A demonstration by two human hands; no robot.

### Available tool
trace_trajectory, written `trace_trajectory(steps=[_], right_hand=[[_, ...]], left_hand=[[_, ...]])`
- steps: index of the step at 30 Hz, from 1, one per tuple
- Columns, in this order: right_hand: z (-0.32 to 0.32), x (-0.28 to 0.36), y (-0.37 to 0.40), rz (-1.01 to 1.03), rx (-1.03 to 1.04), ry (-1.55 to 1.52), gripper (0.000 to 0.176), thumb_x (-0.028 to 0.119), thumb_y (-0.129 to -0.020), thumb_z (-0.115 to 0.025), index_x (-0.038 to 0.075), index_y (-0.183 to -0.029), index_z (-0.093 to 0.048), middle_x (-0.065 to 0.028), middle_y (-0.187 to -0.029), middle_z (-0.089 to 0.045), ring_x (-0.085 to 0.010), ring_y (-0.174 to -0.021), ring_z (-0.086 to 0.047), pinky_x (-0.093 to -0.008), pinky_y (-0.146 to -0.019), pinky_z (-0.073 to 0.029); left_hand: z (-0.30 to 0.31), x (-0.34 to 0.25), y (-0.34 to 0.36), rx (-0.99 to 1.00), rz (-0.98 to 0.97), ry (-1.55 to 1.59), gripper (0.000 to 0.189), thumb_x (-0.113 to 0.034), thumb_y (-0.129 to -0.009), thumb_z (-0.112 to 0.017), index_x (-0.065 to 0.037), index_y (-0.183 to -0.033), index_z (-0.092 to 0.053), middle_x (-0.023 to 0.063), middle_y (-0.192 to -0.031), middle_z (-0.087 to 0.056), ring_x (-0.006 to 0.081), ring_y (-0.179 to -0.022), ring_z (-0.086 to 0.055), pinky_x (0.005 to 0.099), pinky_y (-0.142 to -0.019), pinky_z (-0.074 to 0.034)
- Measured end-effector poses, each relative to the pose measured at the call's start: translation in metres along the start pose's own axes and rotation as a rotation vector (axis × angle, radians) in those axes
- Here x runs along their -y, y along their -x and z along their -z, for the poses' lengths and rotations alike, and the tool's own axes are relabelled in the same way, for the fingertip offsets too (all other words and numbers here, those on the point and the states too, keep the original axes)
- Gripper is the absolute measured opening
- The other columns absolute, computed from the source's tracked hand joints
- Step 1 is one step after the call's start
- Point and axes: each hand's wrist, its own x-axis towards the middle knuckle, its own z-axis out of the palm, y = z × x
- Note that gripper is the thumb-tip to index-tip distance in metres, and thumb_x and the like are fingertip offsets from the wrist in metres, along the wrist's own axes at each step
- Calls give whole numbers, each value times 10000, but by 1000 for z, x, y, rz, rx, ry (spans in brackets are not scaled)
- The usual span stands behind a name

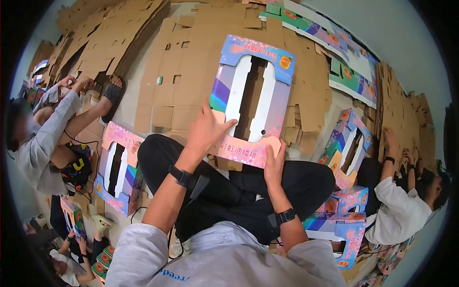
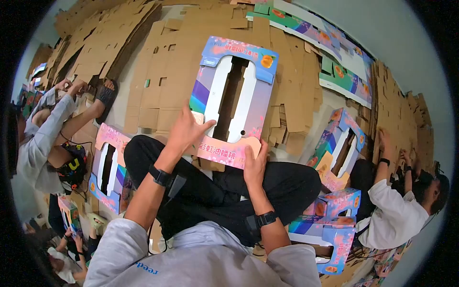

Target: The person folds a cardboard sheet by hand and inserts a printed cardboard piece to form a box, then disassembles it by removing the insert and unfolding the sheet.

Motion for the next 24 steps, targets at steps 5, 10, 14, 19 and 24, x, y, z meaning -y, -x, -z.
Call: trace_trajectory(steps=[5,10,14,19,24], right_hand=[[5,5,-2,-33,7,32,629,348,-1062,-665,-50,-1508,-470,-287,-1393,-638,-435,-1303,-617,-470,-1107,-480],[14,41,-15,86,-60,289,757,316,-958,-784,-25,-1544,-448,-316,-1438,-588,-489,-1314,-595,-505,-1104,-487],[-7,107,-25,234,-111,647,941,290,-858,-885,7,-1608,-391,-346,-1551,-451,-514,-1375,-530,-551,-1137,-454],[-23,84,-39,271,-99,830,1095,252,-812,-916,79,-1701,-299,-423,-1599,-316,-566,-1450,-418,-596,-1194,-391],[-16,81,-38,307,-63,800,1089,248,-799,-907,158,-1719,-332,-412,-1609,-326,-566,-1454,-426,-593,-1214,-387]], left_hand=[[-4,-16,21,-155,-186,-330,1201,-517,-835,-872,-12,-1714,-227,388,-1599,-413,555,-1291,-608,557,-1011,-574],[-12,-36,33,-133,-119,-365,1131,-439,-825,-850,-67,-1722,-270,408,-1568,-407,551,-1303,-578,549,-989,-586],[-25,-46,50,-103,-44,-289,1098,-412,-830,-848,-78,-1717,-295,433,-1556,-399,564,-1281,-589,550,-964,-597],[-34,-53,60,-132,-23,-345,1093,-394,-832,-850,-62,-1712,-292,444,-1556,-384,573,-1304,-564,556,-983,-586],[-38,-50,63,-165,-49,-294,1102,-351,-831,-851,-57,-1716,-264,458,-1577,-346,595,-1365,-501,581,-1086,-515]])
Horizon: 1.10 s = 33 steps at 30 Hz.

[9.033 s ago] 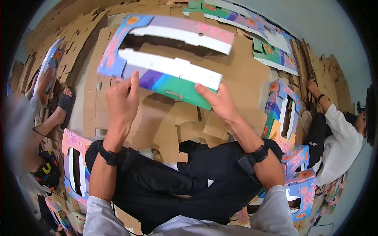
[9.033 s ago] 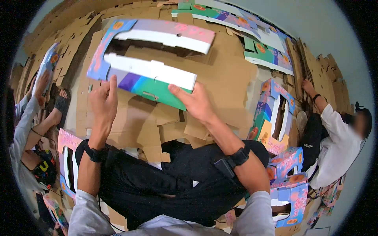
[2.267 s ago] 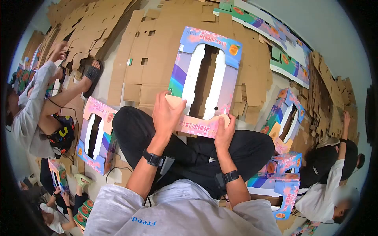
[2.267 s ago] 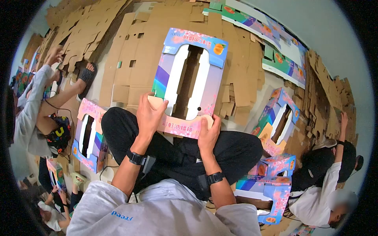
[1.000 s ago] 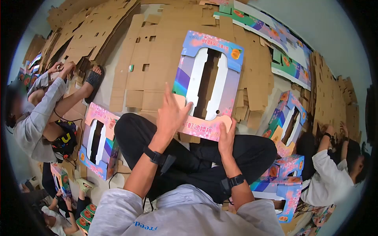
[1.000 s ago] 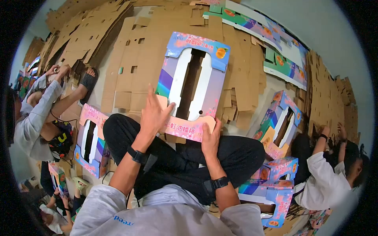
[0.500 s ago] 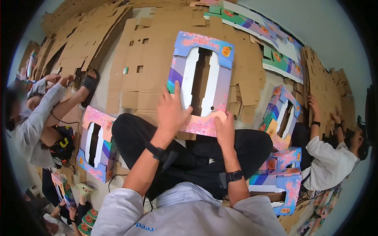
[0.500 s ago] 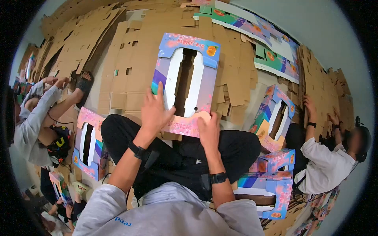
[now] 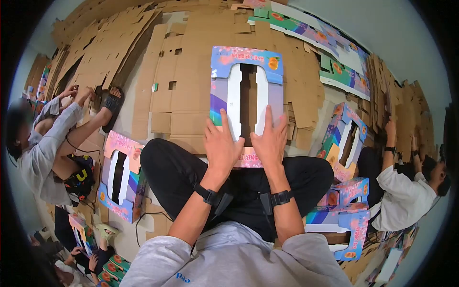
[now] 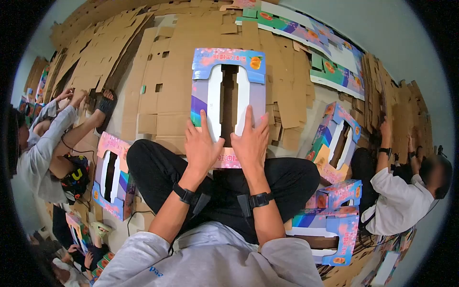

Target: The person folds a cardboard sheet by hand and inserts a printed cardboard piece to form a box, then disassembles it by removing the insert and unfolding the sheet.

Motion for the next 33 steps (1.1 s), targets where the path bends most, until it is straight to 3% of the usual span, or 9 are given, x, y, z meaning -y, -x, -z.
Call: trace_trajectory(steps=[6,13,17,21,22,24,28,31,33], right_hand=[[21,-11,-5,-6,-19,-43,1006,230,-754,-884,256,-1672,-472,-337,-1559,-458,-517,-1455,-478,-551,-1176,-467],[10,-14,0,23,-26,-84,995,211,-760,-890,233,-1665,-479,-311,-1660,-343,-522,-1503,-423,-565,-1189,-453],[8,-14,-4,105,-42,-29,942,225,-812,-876,204,-1664,-474,-312,-1701,-304,-514,-1550,-370,-567,-1223,-417],[-5,-24,-4,266,-116,35,851,320,-911,-837,99,-1646,-470,-300,-1706,-334,-478,-1579,-348,-570,-1289,-321],[-3,-25,-4,286,-85,12,791,393,-983,-771,29,-1619,-473,-291,-1701,-359,-456,-1591,-338,-576,-1314,-264],[-1,-29,-5,307,-79,-2,772,405,-1000,-748,23,-1613,-477,-291,-1695,-363,-455,-1591,-335,-584,-1311,-263],[-4,-33,-8,304,-77,-6,736,432,-1030,-705,26,-1601,-479,-288,-1680,-368,-459,-1575,-342,-599,-1304,-257],[-9,-31,-18,268,-143,5,739,436,-1030,-707,52,-1612,-463,-285,-1683,-360,-468,-1554,-364,-609,-1282,-285],[-9,-27,-30,205,-159,7,741,435,-1030,-709,70,-1622,-453,-284,-1689,-349,-474,-1538,-381,-606,-1256,-324]], left_hand=[[14,2,0,3,19,17,1094,-317,-810,-854,-59,-1711,-289,422,-1621,-334,574,-1481,-404,582,-1208,-410],[10,22,-12,-112,-279,-8,1014,-320,-788,-852,-80,-1671,-415,309,-1748,-250,519,-1629,-228,571,-1297,-317],[3,21,-31,-32,-221,86,1024,-384,-835,-855,-97,-1698,-386,275,-1793,-179,481,-1653,-200,575,-1332,-229],[-8,15,-75,-252,-346,-14,1036,-418,-878,-825,-83,-1720,-323,255,-1800,-181,441,-1666,-190,572,-1333,-229],[-8,14,-87,-276,-361,-43,1042,-418,-882,-819,-73,-1723,-310,249,-1802,-186,426,-1671,-187,573,-1334,-228],[-11,14,-109,-295,-349,-89,1029,-407,-897,-790,7,-1703,-303,234,-1795,-236,376,-1678,-205,550,-1342,-232],[-20,18,-123,-265,-330,-15,998,-382,-899,-767,89,-1659,-325,253,-1762,-311,390,-1663,-253,495,-1347,-257],[-18,20,-122,-257,-364,-12,1002,-394,-914,-765,96,-1661,-311,276,-1756,-304,391,-1660,-257,504,-1334,-288],[-18,19,-120,-295,-379,-26,907,-379,-936,-760,80,-1622,-385,288,-1714,-356,411,-1639,-293,510,-1306,-333]])
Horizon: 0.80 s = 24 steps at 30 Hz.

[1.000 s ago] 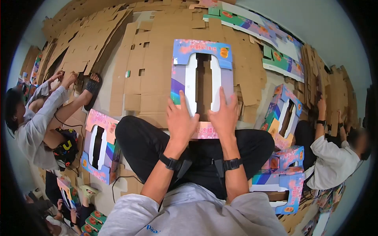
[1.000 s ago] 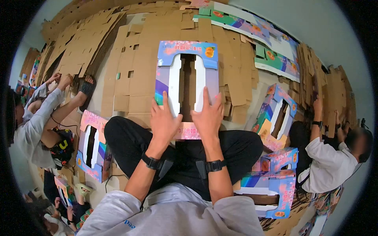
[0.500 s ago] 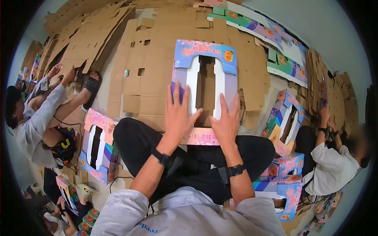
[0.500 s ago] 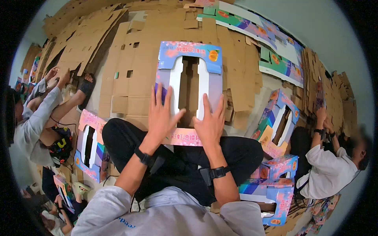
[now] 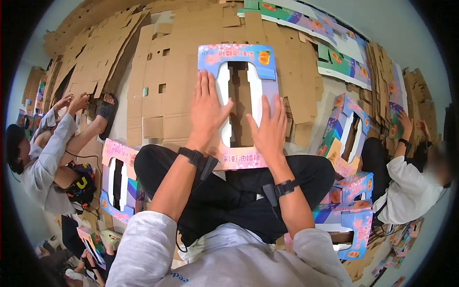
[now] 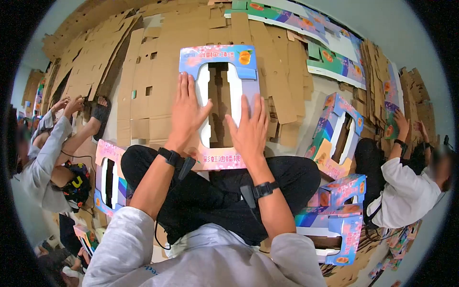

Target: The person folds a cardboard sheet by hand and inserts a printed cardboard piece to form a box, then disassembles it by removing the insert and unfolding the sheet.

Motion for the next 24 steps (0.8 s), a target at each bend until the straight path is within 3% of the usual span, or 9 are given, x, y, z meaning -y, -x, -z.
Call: trace_trajectory(steps=[4,5,8,11,14,15,18,20,24], right_hand=[[-5,3,-6,-122,-20,-111,747,428,-1043,-699,53,-1629,-426,-299,-1662,-382,-478,-1476,-450,-575,-1195,-407],[-10,-2,-4,-135,-49,-160,752,425,-1047,-695,36,-1628,-418,-305,-1645,-406,-479,-1453,-476,-566,-1181,-424],[-27,-23,1,-400,-127,-352,682,442,-1056,-695,-42,-1505,-527,-298,-1434,-616,-430,-1237,-650,-517,-1082,-515],[-22,-58,1,-584,174,-758,618,484,-1056,-710,-70,-1323,-647,-195,-1158,-744,-313,-964,-727,-445,-938,-580],[-31,-76,26,-769,157,-1073,609,544,-1050,-713,-47,-1197,-707,-106,-1046,-746,-211,-834,-704,-380,-821,-581],[-31,-79,32,-871,204,-1148,655,579,-1049,-700,-40,-1261,-702,-82,-1107,-730,-176,-930,-691,-353,-866,-565],[-37,-80,37,-712,157,-1136,653,516,-1028,-735,-14,-1403,-665,-100,-1249,-711,-156,-1138,-646,-325,-968,-530],[-26,-71,38,-753,192,-1196,636,483,-1028,-734,-5,-1426,-646,-117,-1272,-706,-179,-1140,-649,-330,-968,-529],[-27,-82,39,-676,304,-1269,629,444,-1025,-740,9,-1463,-617,-144,-1324,-684,-226,-1168,-640,-346,-973,-532]], left_hand=[[5,-7,10,-33,-43,-38,641,-315,-977,-747,30,-1481,-554,287,-1584,-475,446,-1587,-363,517,-1249,-406],[8,-8,12,-70,-82,-33,459,-238,-995,-727,2,-1370,-618,269,-1469,-531,455,-1522,-435,531,-1199,-443],[-3,4,15,-99,-9,117,418,-172,-989,-713,33,-1334,-600,264,-1415,-546,454,-1456,-482,547,-1153,-451],[1,2,18,-151,135,359,437,-153,-1034,-660,18,-1429,-582,272,-1425,-540,477,-1408,-525,516,-1126,-481],[4,7,27,-210,212,393,475,-188,-1073,-646,22,-1488,-548,273,-1439,-565,453,-1331,-592,488,-1120,-485],[-2,12,31,-213,293,469,475,-226,-1093,-629,24,-1489,-554,275,-1429,-585,429,-1301,-613,475,-1117,-485],[-13,36,56,-92,519,683,498,-333,-1144,-575,31,-1483,-573,266,-1406,-634,359,-1247,-648,439,-1105,-486],[3,49,74,149,604,818,528,-393,-1169,-533,40,-1466,-587,242,-1398,-651,315,-1262,-636,420,-1094,-486],[9,60,112,210,594,896,584,-447,-1204,-406,61,-1399,-619,192,-1250,-717,272,-1180,-652,396,-1075,-487]])
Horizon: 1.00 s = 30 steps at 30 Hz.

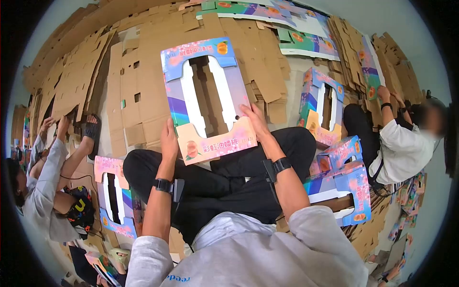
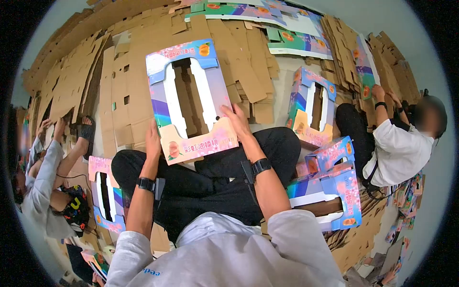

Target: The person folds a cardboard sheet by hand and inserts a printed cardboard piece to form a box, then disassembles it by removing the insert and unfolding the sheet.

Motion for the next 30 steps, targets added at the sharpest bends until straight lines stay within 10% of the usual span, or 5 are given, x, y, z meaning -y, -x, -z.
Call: trace_trajectory(steps=[9,16,21,23,30], right_hand=[[-9,20,30,-160,52,-171,727,390,-1001,-789,-6,-1523,-474,-130,-1313,-645,-189,-1186,-660,-340,-983,-553],[18,12,8,-289,59,-556,348,356,-986,-756,76,-1180,-684,-108,-962,-751,-253,-854,-750,-403,-800,-621],[47,69,48,305,-500,-697,309,353,-1086,-595,73,-1165,-699,-63,-1060,-691,-214,-964,-682,-378,-865,-577],[80,47,35,462,1060,-1694,572,465,-1050,-644,111,-1496,-595,-132,-1320,-671,-259,-1212,-631,-498,-1185,-439],[63,85,52,499,818,-1211,909,767,-968,-638,197,-1661,-488,-106,-1658,-535,-345,-1531,-482,-624,-1320,-230]], left_hand=[[10,42,-14,114,174,292,642,-511,-1197,-357,40,-1359,-643,156,-1293,-682,216,-1177,-628,391,-1077,-491],[2,16,-2,80,158,188,594,-432,-1206,-391,55,-1375,-686,152,-1278,-758,208,-1166,-700,362,-1068,-525],[-4,32,2,120,7,141,441,-329,-1175,-520,33,-1246,-761,80,-1062,-787,167,-961,-691,339,-905,-549],[-7,12,8,126,-38,36,398,-299,-1157,-547,20,-1214,-778,79,-1000,-786,161,-918,-684,334,-859,-546],[-15,4,6,74,-155,-273,274,-234,-1070,-639,-32,-1155,-804,130,-986,-768,251,-855,-685,367,-814,-552]])
